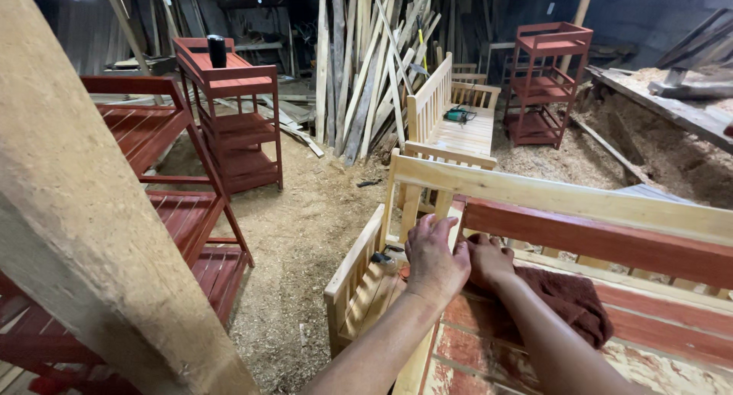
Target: The person applies a reddish wood stain to an unfinished wooden furniture frame using a cloth. They dip the cloth into a bucket of stain, wring it, and wipe the stain across the rails, top edges, and slatted surfaces of the frame, working around the piece.
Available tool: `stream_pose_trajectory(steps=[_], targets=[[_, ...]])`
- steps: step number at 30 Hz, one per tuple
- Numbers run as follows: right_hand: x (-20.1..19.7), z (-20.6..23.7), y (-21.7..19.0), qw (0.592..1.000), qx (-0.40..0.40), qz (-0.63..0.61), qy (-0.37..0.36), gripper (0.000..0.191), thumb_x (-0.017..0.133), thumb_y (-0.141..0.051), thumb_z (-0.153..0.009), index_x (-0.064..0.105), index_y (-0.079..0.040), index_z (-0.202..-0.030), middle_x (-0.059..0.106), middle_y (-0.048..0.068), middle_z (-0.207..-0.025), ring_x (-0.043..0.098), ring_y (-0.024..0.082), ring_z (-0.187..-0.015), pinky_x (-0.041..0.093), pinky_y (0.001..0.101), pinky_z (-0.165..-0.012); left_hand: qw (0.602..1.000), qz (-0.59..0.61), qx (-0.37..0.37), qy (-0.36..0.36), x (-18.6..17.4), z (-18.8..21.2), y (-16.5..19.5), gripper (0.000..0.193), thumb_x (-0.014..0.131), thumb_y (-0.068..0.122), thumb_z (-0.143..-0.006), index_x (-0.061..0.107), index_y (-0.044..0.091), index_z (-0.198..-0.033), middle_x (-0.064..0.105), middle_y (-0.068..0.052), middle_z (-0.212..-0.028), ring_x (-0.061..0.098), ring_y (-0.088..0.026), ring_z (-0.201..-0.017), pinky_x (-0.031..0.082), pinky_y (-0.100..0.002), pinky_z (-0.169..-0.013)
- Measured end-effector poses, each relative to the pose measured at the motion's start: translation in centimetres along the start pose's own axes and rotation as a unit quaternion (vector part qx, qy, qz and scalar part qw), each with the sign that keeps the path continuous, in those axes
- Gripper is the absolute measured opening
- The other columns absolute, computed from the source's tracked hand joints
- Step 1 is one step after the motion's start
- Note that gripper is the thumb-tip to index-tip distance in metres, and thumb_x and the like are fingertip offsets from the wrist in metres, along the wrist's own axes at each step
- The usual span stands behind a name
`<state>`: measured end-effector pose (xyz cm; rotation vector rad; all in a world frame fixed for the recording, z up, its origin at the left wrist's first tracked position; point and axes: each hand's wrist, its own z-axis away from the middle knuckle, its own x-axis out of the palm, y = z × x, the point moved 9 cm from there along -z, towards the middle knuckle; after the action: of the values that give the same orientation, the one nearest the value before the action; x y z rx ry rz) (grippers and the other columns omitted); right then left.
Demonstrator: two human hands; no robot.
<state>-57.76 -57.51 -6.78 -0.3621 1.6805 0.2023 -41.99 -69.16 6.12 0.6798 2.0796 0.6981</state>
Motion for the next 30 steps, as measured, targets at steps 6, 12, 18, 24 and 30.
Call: stream_pose_trajectory(steps=[6,12,18,24,30], targets=[[-0.1,0.7,-0.3,0.997,0.016,0.073,0.028,0.052,0.053,-0.041,-0.096,0.048,-0.039,-0.148,0.047,0.013,-0.147,0.042,0.036,-0.141,0.035,0.0667,-0.110,1.000,0.001,-0.001,-0.002,-0.2,0.1,-0.1,0.050,0.074,0.017,-0.082,0.061,0.008,-0.130,0.051,-0.018,-0.138,0.044,-0.037,-0.133,0.030,-0.049,-0.116],[1.4,-1.0,-0.2,0.992,0.010,0.122,-0.041,0.040,0.053,-0.038,-0.097,0.065,-0.026,-0.133,0.042,0.013,-0.152,0.036,0.038,-0.145,0.028,0.0673,-0.114,0.995,-0.024,-0.059,-0.074,0.5,0.3,-0.4,0.052,0.071,0.020,-0.088,0.055,0.009,-0.136,0.047,-0.017,-0.139,0.039,-0.033,-0.137,0.026,-0.048,-0.120],[-0.6,1.2,-0.6,0.995,0.047,0.083,-0.042,0.041,0.056,-0.042,-0.097,0.071,-0.020,-0.128,0.047,0.013,-0.146,0.041,0.036,-0.143,0.028,0.0641,-0.118,0.990,-0.045,-0.089,-0.096,0.2,0.3,-0.4,0.053,0.068,0.022,-0.091,0.051,0.008,-0.139,0.043,-0.017,-0.144,0.034,-0.032,-0.140,0.020,-0.050,-0.121],[-3.2,4.0,-2.1,0.996,0.066,0.054,-0.018,0.051,0.059,-0.043,-0.093,0.055,-0.038,-0.143,0.047,0.016,-0.137,0.042,0.040,-0.137,0.035,0.0631,-0.110,0.993,-0.036,-0.084,-0.075,-0.2,0.5,-0.4,0.052,0.066,0.021,-0.091,0.051,0.006,-0.138,0.047,-0.015,-0.141,0.038,-0.032,-0.139,0.024,-0.049,-0.121],[-4.5,4.3,-3.0,0.996,0.012,0.088,0.010,0.055,0.054,-0.046,-0.096,0.046,-0.039,-0.150,0.050,0.014,-0.136,0.051,0.037,-0.130,0.037,0.0647,-0.109,0.996,-0.023,-0.070,-0.055,0.0,0.3,-0.6,0.055,0.069,0.021,-0.087,0.052,0.005,-0.138,0.049,-0.016,-0.140,0.040,-0.034,-0.136,0.027,-0.049,-0.119]])
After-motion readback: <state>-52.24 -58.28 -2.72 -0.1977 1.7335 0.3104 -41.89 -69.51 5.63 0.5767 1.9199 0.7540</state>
